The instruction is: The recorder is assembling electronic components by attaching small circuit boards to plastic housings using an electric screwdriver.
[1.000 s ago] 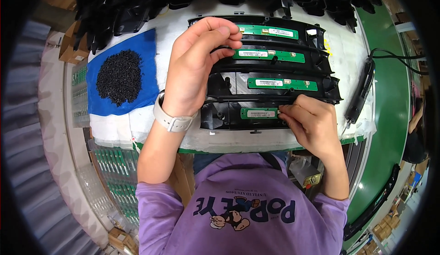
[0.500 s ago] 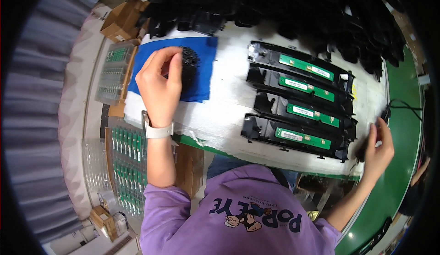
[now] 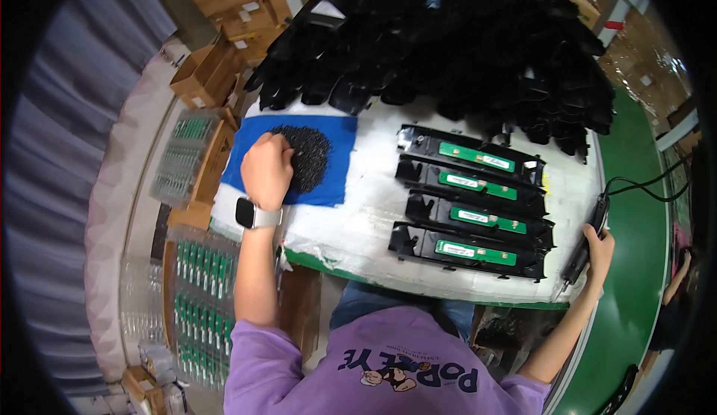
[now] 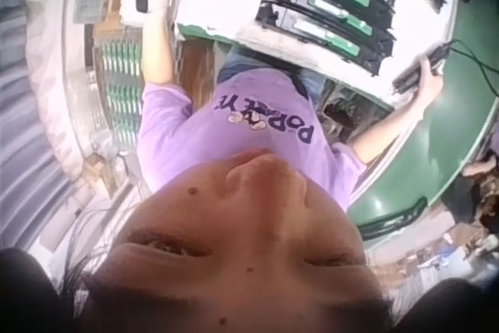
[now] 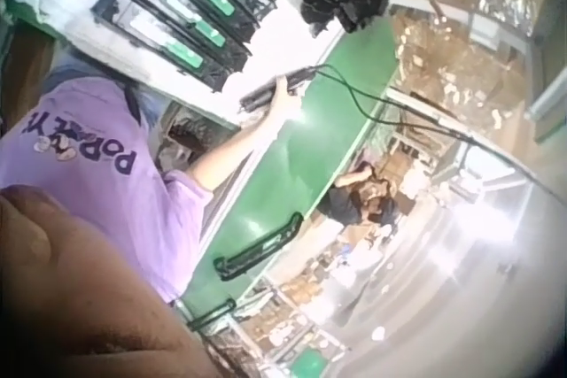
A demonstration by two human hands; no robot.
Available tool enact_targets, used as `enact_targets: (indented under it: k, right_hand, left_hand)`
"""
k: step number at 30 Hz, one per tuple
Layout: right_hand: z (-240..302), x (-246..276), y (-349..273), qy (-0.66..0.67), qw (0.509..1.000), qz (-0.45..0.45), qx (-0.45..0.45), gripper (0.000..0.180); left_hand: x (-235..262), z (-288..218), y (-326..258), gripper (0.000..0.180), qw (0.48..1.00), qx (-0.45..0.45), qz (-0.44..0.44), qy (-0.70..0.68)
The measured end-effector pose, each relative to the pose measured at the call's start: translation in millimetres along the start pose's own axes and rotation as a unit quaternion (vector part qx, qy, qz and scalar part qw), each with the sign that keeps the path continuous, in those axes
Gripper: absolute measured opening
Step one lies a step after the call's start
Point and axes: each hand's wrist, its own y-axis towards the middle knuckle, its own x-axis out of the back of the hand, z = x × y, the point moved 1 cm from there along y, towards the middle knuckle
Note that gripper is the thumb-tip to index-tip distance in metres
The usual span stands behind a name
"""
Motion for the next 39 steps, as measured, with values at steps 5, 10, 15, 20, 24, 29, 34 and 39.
enact_targets:
  k: [5, 10, 15, 20, 24, 29, 34, 39]
  right_hand:
    - [49, 18, -58, 0.394, 0.915, 0.042, -0.072, 0.048]
    - [71, 32, -84, 0.461, 0.883, 0.067, 0.049, 0.061]
    - [99, 41, -94, 0.551, 0.816, 0.137, 0.106, 0.057]
    - [132, 46, -96, 0.608, 0.748, 0.218, 0.152, 0.06]
    - [162, 39, -91, 0.616, 0.716, 0.273, 0.184, 0.064]
    - [204, 31, -87, 0.61, 0.684, 0.34, 0.212, 0.067]
    - [245, 19, -83, 0.57, 0.675, 0.395, 0.251, 0.067]
    - [285, 9, -88, 0.548, 0.643, 0.447, 0.292, 0.071]
  left_hand:
    - [3, 0, -2, 0.008, 0.998, -0.033, -0.06, 0.01]
    - [-4, 7, 3, 0.005, 0.992, 0.027, -0.034, -0.12]
    - [-12, 11, 6, 0.006, 0.994, 0.007, -0.029, -0.109]
    - [-9, -7, 12, 0.008, 0.991, 0.018, -0.001, -0.134]
    - [-18, -2, 17, 0.012, 0.969, 0.073, 0.014, -0.237]
    - [-37, -6, 21, 0.009, 0.607, 0.247, 0.121, -0.745]
    - [-37, -42, 21, 0.013, 0.349, 0.223, 0.213, -0.885]
    - [-36, -125, 19, 0.023, 0.421, 0.204, 0.302, -0.83]
